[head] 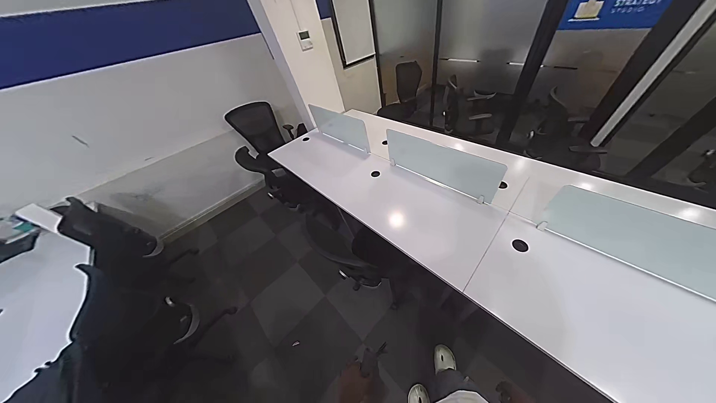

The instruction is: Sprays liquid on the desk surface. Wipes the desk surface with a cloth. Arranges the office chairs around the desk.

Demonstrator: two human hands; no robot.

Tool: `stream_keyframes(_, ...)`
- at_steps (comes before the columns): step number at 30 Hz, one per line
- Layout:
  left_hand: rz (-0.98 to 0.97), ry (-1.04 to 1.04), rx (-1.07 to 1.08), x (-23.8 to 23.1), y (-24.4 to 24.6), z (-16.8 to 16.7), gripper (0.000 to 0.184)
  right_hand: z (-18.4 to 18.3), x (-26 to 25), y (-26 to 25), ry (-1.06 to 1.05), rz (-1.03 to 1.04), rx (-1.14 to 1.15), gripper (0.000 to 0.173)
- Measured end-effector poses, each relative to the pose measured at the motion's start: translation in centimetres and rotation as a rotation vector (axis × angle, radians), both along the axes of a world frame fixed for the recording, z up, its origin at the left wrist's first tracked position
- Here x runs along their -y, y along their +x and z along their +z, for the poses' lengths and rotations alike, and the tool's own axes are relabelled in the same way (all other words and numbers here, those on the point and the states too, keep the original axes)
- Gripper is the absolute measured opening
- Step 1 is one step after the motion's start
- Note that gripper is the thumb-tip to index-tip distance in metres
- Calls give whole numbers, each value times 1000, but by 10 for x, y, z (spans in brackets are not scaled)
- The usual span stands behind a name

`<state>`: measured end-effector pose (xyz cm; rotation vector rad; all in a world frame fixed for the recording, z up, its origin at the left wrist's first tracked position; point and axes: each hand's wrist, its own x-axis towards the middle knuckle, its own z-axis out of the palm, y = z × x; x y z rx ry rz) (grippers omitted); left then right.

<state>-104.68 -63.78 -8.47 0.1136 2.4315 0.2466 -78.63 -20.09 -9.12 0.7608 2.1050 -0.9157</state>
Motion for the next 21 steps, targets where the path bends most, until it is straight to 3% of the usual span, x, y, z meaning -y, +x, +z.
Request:
stream_keyframes(4, -27, 58, -222, -21, -37, 21, 53, -8, -5, -82, 44, 113, -104, 35)
stream_keyframes(8, -9, 121, -430, -25, -94, 50, 44, -5, 10, -199, 44, 249, -286, 34)
stream_keyframes(15, 19, 88, -474, -11, -182, 82, 53, 55, 72, -384, -107, 560, -525, 33)
stream_keyframes(18, 20, 8, -400, -11, -210, 98, 52, 68, 94, -425, -107, 676, -649, 35)
stream_keyframes(21, -21, -16, -444, -11, -242, 112, 42, 90, 113, -461, -12, 745, -690, 47)
